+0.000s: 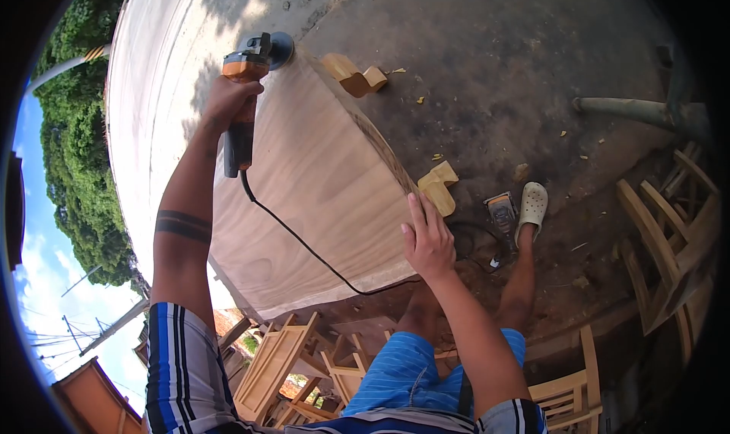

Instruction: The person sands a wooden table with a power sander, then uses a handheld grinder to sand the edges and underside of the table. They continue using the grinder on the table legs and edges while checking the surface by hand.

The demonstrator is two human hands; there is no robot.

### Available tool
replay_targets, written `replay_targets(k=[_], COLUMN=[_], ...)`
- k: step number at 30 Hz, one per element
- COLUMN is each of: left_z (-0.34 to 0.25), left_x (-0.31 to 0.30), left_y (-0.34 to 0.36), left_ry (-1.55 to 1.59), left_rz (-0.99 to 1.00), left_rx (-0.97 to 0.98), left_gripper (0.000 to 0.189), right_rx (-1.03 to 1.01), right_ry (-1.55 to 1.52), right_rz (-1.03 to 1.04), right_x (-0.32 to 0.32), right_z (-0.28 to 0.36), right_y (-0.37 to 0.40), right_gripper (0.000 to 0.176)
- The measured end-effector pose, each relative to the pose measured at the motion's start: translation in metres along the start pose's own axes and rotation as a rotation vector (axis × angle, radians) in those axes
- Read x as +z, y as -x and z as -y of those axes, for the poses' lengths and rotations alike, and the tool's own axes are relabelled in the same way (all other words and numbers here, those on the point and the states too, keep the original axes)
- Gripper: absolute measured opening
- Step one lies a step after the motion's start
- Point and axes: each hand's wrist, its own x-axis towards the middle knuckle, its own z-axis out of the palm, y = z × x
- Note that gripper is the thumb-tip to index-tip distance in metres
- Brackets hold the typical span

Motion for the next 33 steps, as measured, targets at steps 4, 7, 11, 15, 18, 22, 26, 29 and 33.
replay_targets(k=[4,7,11,15,18,22,26,29,33], left_z=[-0.007,-0.006,-0.005,-0.009,-0.017,-0.021,-0.019,-0.011,-0.003], left_x=[0.005,0.011,0.020,0.031,0.041,0.055,0.065,0.074,0.082], left_y=[0.013,0.021,0.036,0.065,0.092,0.126,0.153,0.172,0.198], left_ry=[-0.104,-0.108,-0.162,-0.203,-0.210,-0.192,-0.160,-0.154,-0.132], left_rz=[-0.009,0.014,0.040,0.069,0.087,0.078,0.099,0.100,0.155], left_rx=[0.029,0.087,0.131,0.169,0.179,0.162,0.189,0.251,0.295], left_gripper=[0.037,0.039,0.042,0.042,0.038,0.041,0.041,0.039,0.038], right_rx=[-0.003,-0.010,-0.001,0.020,0.058,0.111,0.291,0.484,0.622], right_ry=[-0.005,-0.023,-0.044,-0.081,-0.135,-0.242,-0.392,-0.531,-0.572], right_rz=[-0.014,-0.034,-0.059,-0.090,-0.109,-0.186,-0.318,-0.383,-0.402], right_x=[-0.001,-0.002,-0.002,0.000,-0.001,-0.003,0.001,0.006,0.003], right_z=[0.001,0.001,0.000,-0.003,-0.005,-0.008,-0.024,-0.045,-0.066], right_y=[0.000,0.001,0.002,0.006,0.008,0.008,0.012,0.035,0.079], right_gripper=[0.054,0.053,0.053,0.049,0.046,0.039,0.034,0.031,0.032])
